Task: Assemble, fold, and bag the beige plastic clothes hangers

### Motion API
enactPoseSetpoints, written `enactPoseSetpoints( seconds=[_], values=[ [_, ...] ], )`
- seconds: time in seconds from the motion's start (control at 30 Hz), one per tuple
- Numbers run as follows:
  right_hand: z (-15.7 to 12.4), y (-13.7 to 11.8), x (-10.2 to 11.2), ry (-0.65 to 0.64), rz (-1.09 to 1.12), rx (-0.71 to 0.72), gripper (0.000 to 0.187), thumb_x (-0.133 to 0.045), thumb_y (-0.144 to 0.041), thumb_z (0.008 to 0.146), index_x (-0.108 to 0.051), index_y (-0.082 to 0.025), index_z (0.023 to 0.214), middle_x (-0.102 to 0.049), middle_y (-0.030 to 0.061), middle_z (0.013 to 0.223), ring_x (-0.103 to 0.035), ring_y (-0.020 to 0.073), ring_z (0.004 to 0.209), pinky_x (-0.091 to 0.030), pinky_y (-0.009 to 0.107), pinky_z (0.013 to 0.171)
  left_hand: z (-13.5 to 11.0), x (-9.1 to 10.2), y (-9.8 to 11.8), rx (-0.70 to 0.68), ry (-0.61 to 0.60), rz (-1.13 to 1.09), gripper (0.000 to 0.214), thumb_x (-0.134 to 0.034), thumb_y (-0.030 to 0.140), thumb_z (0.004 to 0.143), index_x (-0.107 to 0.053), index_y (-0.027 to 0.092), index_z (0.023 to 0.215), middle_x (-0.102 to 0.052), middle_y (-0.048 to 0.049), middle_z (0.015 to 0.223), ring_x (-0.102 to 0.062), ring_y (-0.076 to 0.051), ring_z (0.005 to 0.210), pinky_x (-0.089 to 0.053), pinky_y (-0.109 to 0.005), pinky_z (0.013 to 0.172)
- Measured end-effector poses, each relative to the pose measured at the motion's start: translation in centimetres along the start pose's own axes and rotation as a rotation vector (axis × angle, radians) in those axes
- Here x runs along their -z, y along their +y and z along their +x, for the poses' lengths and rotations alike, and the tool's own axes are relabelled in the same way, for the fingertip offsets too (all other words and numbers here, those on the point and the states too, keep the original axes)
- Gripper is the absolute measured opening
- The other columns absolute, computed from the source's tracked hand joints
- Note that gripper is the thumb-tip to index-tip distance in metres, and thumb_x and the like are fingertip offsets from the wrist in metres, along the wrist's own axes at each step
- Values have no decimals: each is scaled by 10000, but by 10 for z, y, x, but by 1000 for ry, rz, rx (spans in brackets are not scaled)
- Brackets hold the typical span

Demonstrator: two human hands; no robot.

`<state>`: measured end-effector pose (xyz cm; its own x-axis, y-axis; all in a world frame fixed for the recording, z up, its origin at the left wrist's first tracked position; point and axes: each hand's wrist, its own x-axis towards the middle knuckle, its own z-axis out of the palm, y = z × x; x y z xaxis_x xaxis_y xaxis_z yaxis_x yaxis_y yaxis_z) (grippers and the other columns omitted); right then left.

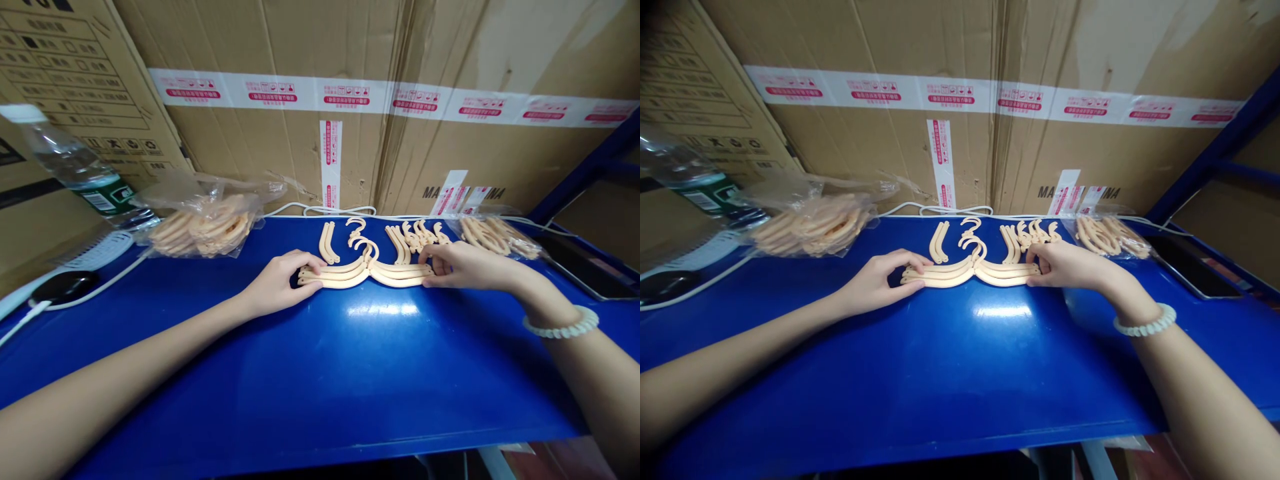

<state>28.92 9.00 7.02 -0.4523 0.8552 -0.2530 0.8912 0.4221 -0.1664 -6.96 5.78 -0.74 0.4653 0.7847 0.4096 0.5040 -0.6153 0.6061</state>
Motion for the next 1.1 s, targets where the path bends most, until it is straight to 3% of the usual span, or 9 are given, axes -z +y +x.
enactPoseSetpoints(
  seconds=[0.07,0.17,0.3,0.5,0.9,1.1],
  values=[
    [-1,3,2,13,14,-10,474,-626,-555,764,-599,-185,1059,-647,38,758,-579,194,640,-383,295,569,1,1,1,57,14,-52,155,-673,312,846,-651,200,951,-734,-83,1106,-676,-247,1008,-502,-376,897],
    [-4,12,6,41,-24,-4,303,-565,-499,811,-574,-196,823,-610,37,715,-547,180,629,-369,299,580,2,1,-2,152,68,-202,194,-656,353,869,-652,181,958,-729,-97,1102,-678,-238,1020,-513,-361,897],
    [-5,26,9,-78,-96,-19,248,-507,-307,777,-401,-204,579,-436,-1,575,-404,135,538,-278,294,538,4,1,-10,273,122,-359,259,-649,416,881,-646,163,937,-736,-112,1058,-692,-227,973,-522,-361,885],
    [-2,24,6,-191,-135,-117,243,-508,-226,715,-347,-198,536,-367,-21,550,-343,115,530,-235,297,542,5,1,-17,306,140,-398,272,-676,436,852,-632,170,893,-749,-90,976,-698,-218,925,-539,-355,857],
    [0,13,3,-207,-188,-95,241,-483,-179,738,-322,-198,559,-337,-35,558,-318,104,545,-226,305,565,5,1,-17,305,141,-391,238,-676,403,845,-646,168,869,-753,-80,941,-696,-202,878,-537,-333,816],
    [-1,14,3,-223,-181,-151,212,-485,-170,755,-367,-193,581,-379,-32,569,-336,103,549,-230,301,556,5,1,-18,300,140,-394,221,-677,384,844,-647,166,866,-754,-80,944,-696,-200,875,-541,-334,822]
  ],
)
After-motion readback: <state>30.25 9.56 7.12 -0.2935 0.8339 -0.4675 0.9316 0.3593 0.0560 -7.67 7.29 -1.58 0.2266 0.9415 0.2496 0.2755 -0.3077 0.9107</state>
